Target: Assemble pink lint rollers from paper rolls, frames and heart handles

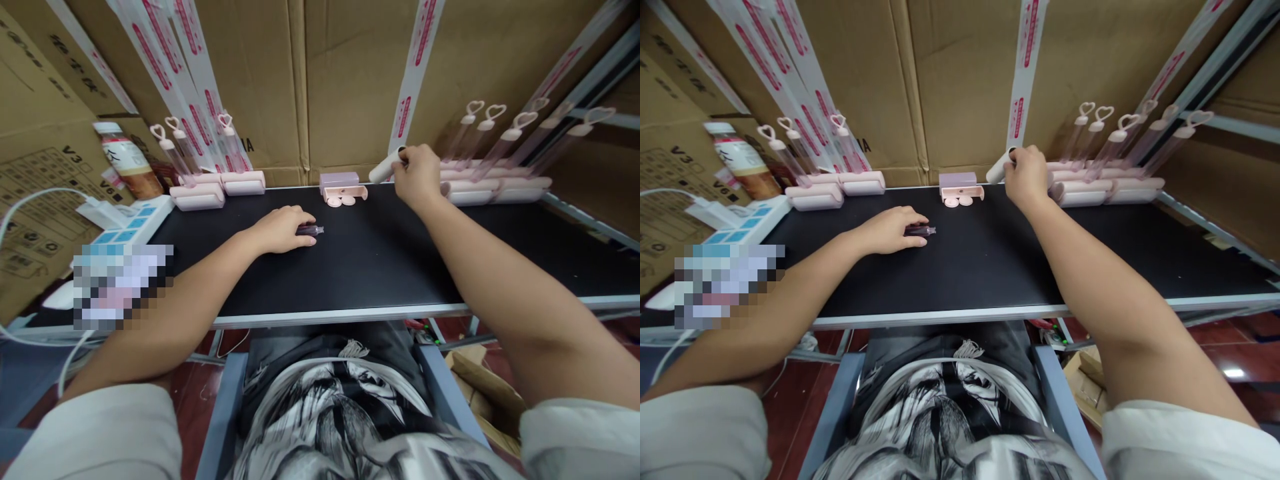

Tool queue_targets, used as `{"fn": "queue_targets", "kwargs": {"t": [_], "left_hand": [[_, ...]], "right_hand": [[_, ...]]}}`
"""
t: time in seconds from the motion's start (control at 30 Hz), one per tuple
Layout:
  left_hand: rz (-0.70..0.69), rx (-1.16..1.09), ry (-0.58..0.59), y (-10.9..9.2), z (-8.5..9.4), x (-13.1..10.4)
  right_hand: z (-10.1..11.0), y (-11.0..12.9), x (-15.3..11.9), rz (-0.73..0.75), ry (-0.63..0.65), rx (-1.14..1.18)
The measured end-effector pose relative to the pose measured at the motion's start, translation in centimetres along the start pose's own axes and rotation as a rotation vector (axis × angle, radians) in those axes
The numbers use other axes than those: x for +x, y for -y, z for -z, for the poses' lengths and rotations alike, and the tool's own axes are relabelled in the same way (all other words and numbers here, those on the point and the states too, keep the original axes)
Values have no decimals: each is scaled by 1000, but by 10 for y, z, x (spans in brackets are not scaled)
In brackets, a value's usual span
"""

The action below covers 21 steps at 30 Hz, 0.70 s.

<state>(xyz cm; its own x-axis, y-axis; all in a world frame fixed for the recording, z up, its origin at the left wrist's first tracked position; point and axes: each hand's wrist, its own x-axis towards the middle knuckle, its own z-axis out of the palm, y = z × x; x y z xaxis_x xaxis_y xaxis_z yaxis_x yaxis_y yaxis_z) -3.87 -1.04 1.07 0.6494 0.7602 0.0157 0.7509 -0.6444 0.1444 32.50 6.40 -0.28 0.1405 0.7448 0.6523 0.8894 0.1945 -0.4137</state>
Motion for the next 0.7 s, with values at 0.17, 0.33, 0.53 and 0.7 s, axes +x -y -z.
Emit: {"fn": "queue_targets", "kwargs": {"t": [0.17,0.33,0.53,0.7], "left_hand": [[17,-69,-113,0,2,-1],[-60,-227,-468,-1,-2,4],[-257,-248,-638,-23,5,-4],[-176,-289,-752,-26,13,-10]], "right_hand": [[10,21,-14,12,-96,391],[1,73,-56,-147,356,1070],[-6,103,-86,-199,724,1254],[-17,75,-73,148,487,562]]}}
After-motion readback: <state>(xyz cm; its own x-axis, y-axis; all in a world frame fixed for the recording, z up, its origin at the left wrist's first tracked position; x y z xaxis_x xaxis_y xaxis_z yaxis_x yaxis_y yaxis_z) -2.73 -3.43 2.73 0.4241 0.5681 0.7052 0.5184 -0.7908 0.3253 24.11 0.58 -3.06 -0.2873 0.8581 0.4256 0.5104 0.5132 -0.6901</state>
